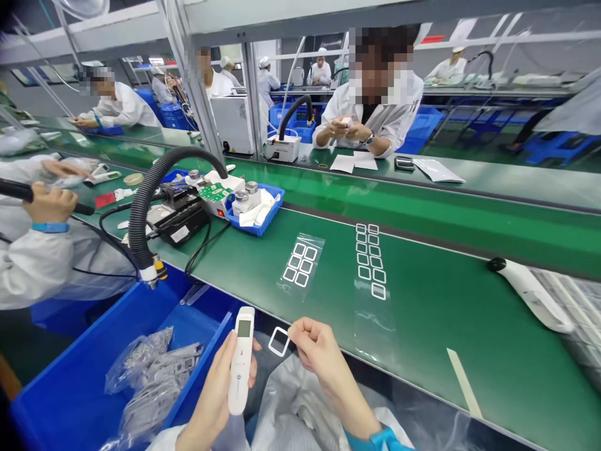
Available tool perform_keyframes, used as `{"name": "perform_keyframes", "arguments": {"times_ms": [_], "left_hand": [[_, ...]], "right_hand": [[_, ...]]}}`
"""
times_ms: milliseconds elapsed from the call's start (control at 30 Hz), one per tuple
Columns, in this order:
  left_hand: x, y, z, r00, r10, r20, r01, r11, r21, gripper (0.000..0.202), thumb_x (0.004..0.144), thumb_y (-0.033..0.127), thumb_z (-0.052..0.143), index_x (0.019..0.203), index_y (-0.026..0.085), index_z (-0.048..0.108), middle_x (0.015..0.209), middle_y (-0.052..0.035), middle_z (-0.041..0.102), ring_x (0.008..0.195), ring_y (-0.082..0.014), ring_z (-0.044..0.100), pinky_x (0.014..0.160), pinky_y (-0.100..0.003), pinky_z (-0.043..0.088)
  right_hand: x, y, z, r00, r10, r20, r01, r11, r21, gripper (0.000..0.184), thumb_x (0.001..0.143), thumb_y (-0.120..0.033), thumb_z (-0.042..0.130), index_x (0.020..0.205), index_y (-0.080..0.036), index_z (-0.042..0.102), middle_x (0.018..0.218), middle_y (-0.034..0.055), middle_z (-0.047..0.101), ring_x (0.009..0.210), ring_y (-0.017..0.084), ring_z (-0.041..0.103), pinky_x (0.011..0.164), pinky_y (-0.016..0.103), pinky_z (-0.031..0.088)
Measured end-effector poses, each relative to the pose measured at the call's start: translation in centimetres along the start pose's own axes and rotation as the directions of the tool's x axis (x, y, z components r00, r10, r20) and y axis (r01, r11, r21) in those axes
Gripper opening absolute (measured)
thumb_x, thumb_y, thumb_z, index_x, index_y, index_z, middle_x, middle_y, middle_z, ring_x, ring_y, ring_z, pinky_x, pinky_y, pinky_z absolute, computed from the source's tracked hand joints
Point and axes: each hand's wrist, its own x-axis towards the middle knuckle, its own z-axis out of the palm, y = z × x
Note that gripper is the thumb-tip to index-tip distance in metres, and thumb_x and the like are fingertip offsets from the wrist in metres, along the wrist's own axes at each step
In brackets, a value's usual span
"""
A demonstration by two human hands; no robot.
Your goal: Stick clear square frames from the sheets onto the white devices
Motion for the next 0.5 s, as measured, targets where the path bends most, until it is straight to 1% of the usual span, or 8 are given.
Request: {"name": "perform_keyframes", "arguments": {"times_ms": [133,200,300,367,433,500], "left_hand": [[-0.3,0.0,1.1,0.997,-0.062,0.051,0.061,0.998,0.025,0.058,0.083,0.070,0.051,0.092,0.014,0.056,0.057,-0.0026,0.056,0.047,-0.0100,0.047,0.047,-0.020,0.035],[-0.4,-0.1,1.6,0.992,-0.102,0.080,0.098,0.994,0.052,0.058,0.082,0.070,0.053,0.094,0.013,0.056,0.058,-0.0034,0.057,0.047,-0.0103,0.048,0.046,-0.020,0.035],[-0.3,-0.3,2.2,0.983,-0.157,0.100,0.151,0.986,0.066,0.062,0.079,0.070,0.057,0.099,0.012,0.056,0.061,-0.0041,0.059,0.047,-0.0111,0.050,0.045,-0.020,0.036],[-0.2,-0.5,2.5,0.979,-0.171,0.110,0.167,0.985,0.046,0.064,0.077,0.070,0.060,0.101,0.011,0.055,0.065,-0.0043,0.061,0.047,-0.0112,0.051,0.044,-0.020,0.037],[-0.1,-0.7,2.6,0.978,-0.176,0.115,0.173,0.984,0.036,0.066,0.074,0.070,0.063,0.102,0.011,0.054,0.070,-0.0054,0.062,0.047,-0.0109,0.052,0.043,-0.020,0.038],[-0.1,-0.8,2.7,0.977,-0.180,0.114,0.177,0.983,0.042,0.068,0.073,0.070,0.064,0.104,0.011,0.054,0.076,-0.0073,0.064,0.047,-0.0105,0.053,0.042,-0.021,0.038]], "right_hand": [[-0.2,0.3,-0.5,1.000,-0.010,0.005,0.010,1.000,-0.019,0.051,0.070,-0.063,0.069,0.070,-0.017,0.047,0.043,-0.0108,0.024,0.039,0.003,0.015,0.042,0.022,0.009],[-0.2,0.4,-0.5,0.998,-0.066,0.006,0.066,0.996,-0.066,0.050,0.074,-0.064,0.066,0.071,-0.017,0.047,0.046,-0.0099,0.025,0.042,0.004,0.016,0.043,0.022,0.011],[-0.2,0.3,-0.5,0.979,-0.203,0.014,0.202,0.961,-0.187,0.048,0.081,-0.061,0.061,0.072,-0.016,0.049,0.055,-0.0060,0.034,0.048,0.006,0.025,0.047,0.022,0.019],[-0.2,0.1,-0.3,0.966,-0.257,0.036,0.258,0.934,-0.248,0.046,0.084,-0.059,0.058,0.072,-0.015,0.051,0.061,-0.0026,0.042,0.055,0.008,0.033,0.051,0.023,0.027],[-0.1,0.0,-0.1,0.963,-0.263,0.066,0.271,0.925,-0.266,0.043,0.087,-0.056,0.055,0.073,-0.015,0.051,0.063,-0.0005,0.048,0.058,0.010,0.039,0.056,0.024,0.031],[0.1,0.0,0.0,0.964,-0.248,0.096,0.265,0.928,-0.261,0.040,0.090,-0.054,0.052,0.076,-0.016,0.051,0.061,-0.0002,0.051,0.057,0.011,0.042,0.056,0.024,0.031]]}}
